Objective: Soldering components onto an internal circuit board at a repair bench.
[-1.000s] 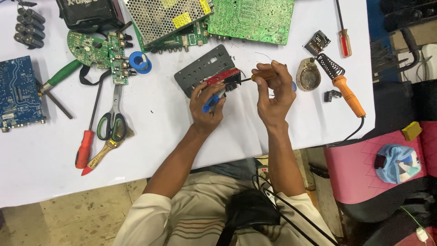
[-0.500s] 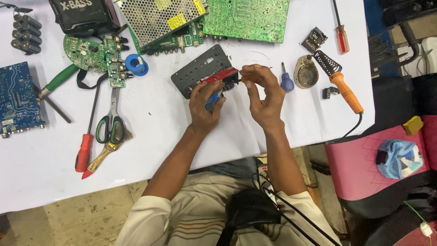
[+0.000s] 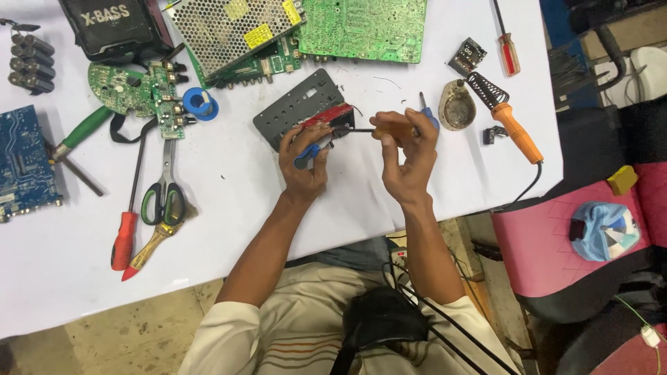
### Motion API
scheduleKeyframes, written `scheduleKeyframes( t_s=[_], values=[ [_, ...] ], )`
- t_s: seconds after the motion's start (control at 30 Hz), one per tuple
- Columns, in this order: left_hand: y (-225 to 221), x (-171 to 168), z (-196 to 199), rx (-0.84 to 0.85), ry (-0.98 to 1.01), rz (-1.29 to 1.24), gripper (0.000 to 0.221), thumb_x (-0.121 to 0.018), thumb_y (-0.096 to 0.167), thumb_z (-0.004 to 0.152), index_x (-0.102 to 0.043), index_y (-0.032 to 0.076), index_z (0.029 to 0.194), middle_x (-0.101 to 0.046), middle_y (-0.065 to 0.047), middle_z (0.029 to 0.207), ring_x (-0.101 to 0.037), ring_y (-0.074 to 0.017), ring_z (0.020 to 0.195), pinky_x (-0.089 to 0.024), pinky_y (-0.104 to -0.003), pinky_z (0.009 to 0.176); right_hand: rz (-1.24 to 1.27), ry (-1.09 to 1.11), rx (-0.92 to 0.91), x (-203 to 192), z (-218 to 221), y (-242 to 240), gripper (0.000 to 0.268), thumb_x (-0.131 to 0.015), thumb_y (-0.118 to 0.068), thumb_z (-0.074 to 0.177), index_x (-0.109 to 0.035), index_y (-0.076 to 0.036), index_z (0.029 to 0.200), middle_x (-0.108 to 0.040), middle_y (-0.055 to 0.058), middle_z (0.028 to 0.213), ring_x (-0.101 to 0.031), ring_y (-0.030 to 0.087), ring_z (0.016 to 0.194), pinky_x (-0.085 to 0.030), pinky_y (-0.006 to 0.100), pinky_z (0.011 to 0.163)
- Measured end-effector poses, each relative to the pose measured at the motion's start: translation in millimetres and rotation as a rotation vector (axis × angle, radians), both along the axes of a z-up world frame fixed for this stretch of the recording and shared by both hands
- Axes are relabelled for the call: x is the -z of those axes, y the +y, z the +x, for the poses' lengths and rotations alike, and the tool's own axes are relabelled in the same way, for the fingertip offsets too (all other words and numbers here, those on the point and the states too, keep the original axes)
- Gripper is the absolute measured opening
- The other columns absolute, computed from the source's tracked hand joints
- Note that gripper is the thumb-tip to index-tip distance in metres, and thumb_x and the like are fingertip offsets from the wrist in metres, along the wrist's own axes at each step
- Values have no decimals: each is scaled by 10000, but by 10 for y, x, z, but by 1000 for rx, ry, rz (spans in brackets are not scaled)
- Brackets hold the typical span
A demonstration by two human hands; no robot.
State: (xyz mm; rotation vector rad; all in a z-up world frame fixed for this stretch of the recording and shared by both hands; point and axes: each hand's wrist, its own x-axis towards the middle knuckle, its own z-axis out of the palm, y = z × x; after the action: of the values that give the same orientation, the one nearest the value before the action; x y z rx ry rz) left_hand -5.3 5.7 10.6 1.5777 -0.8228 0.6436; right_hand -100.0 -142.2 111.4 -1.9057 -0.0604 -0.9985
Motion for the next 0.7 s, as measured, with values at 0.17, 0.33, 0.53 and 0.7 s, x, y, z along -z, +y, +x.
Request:
scheduleKeyframes(
  t_s=[0.17, 0.33, 0.53, 0.7],
  values=[
    [-12, -72, 3, 38, -8, -43, 328, -510, 327, 1102, -591, 53, 1262, -771, -48, 1134, -737, -247, 1100, -436, -425, 1087, 136, -173, 122, 135, -484, -253, 357, -539, 25, 1008, -306, -22, 1274, -669, 288, 1079, -740, 426, 977, -673, 484, 788],
    [55, -135, -19, 41, -25, -34, 326, -486, 344, 1106, -563, 51, 1229, -768, -71, 1129, -741, -286, 1089, -447, -453, 1066, 54, -248, 390, 337, -985, -516, 303, -470, 12, 1070, -244, -102, 1236, -617, 275, 1244, -686, 371, 1158, -643, 413, 938],
    [73, -113, -47, 68, 2, -31, 335, -475, 366, 1105, -539, 68, 1243, -764, -69, 1140, -735, -315, 1106, -443, -478, 1053, 31, -219, 445, 676, -1269, -687, 268, -495, -34, 1077, -250, -106, 1157, -609, 288, 1267, -662, 382, 1202, -635, 386, 962],
    [58, -94, -42, 75, 18, -22, 323, -459, 364, 1111, -526, 83, 1254, -759, -70, 1143, -725, -313, 1118, -440, -480, 1047, 58, -144, 353, 800, -1008, -623, 264, -556, 8, 1049, -307, -73, 1078, -628, 300, 1270, -656, 395, 1218, -614, 417, 969]
  ],
)
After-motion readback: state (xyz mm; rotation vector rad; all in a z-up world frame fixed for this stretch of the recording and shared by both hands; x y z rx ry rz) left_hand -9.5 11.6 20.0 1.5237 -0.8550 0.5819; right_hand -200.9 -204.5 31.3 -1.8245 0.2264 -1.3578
